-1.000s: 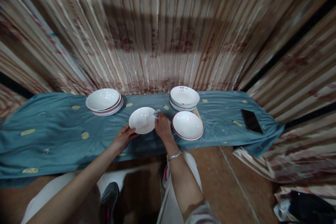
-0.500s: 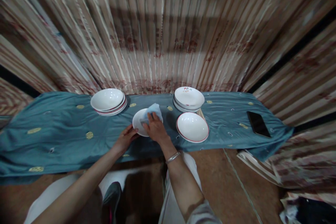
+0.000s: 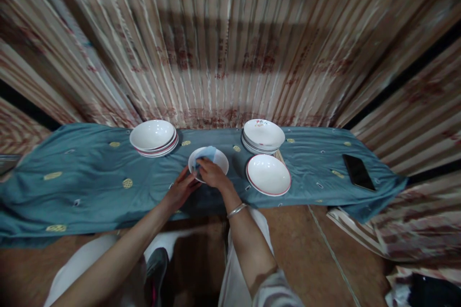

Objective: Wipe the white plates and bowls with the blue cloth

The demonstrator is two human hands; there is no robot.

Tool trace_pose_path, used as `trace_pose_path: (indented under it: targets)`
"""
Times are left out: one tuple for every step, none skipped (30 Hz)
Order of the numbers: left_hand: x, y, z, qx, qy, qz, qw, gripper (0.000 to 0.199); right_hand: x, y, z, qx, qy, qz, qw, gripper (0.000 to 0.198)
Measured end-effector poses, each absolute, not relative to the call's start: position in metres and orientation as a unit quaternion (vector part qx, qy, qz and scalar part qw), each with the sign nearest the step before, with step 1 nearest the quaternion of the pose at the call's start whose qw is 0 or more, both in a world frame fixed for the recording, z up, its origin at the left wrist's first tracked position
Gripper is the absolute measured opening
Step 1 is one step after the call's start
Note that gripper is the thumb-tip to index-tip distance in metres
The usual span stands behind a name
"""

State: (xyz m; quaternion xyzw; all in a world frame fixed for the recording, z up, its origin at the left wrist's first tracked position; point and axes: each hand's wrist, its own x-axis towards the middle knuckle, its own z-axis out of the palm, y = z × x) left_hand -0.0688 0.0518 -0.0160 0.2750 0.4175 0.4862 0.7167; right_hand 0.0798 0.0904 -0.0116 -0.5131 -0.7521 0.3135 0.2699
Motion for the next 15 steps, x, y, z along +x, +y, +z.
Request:
trace_pose_path:
  targets:
    - [-0.069,0.052,-0.016,0.279,0.414,0.485,0.718,0.064,0.082,0.091,-0.01,-0.503,-0.747,0.332,0.28,0.041]
    - [-0.07,0.053,-0.016,0.282,0.413,0.484,0.718,0.066,0.085,0.091,-0.008,-0.492,-0.742,0.352,0.288,0.039]
    - [-0.07,0.053,-0.017,0.284,0.413,0.482,0.719,0.067,0.087,0.09,-0.006,-0.478,-0.738,0.374,0.295,0.037]
    - [-0.071,0.054,-0.017,0.285,0.415,0.48,0.718,0.067,0.09,0.09,-0.004,-0.463,-0.733,0.396,0.301,0.034]
    - [-0.071,0.054,-0.017,0.286,0.417,0.479,0.718,0.067,0.092,0.088,-0.002,-0.449,-0.728,0.418,0.307,0.032]
    - [-0.07,0.054,-0.017,0.287,0.418,0.478,0.717,0.067,0.094,0.087,0.0,-0.437,-0.719,0.439,0.316,0.029]
    - [-0.07,0.054,-0.016,0.29,0.42,0.478,0.715,0.068,0.094,0.086,0.0,-0.429,-0.706,0.457,0.33,0.026]
    - [-0.069,0.054,-0.016,0.294,0.421,0.478,0.713,0.069,0.094,0.085,0.001,-0.426,-0.689,0.471,0.35,0.024]
    - [-0.069,0.054,-0.015,0.298,0.424,0.478,0.709,0.071,0.093,0.085,0.0,-0.426,-0.672,0.479,0.372,0.023]
    - [-0.068,0.054,-0.015,0.305,0.427,0.478,0.704,0.073,0.092,0.085,0.0,-0.429,-0.654,0.48,0.397,0.023]
    - [-0.067,0.053,-0.014,0.312,0.43,0.478,0.7,0.075,0.09,0.085,-0.001,-0.432,-0.638,0.476,0.423,0.023]
    - [-0.066,0.053,-0.013,0.321,0.432,0.477,0.694,0.077,0.088,0.087,-0.003,-0.433,-0.626,0.468,0.448,0.024]
    - [-0.065,0.052,-0.013,0.332,0.434,0.476,0.689,0.079,0.086,0.088,-0.004,-0.433,-0.618,0.456,0.471,0.026]
    - [-0.064,0.052,-0.012,0.343,0.436,0.475,0.683,0.081,0.085,0.091,-0.005,-0.433,-0.614,0.442,0.49,0.027]
    - [-0.064,0.051,-0.012,0.355,0.437,0.472,0.678,0.082,0.084,0.093,-0.006,-0.434,-0.612,0.427,0.504,0.028]
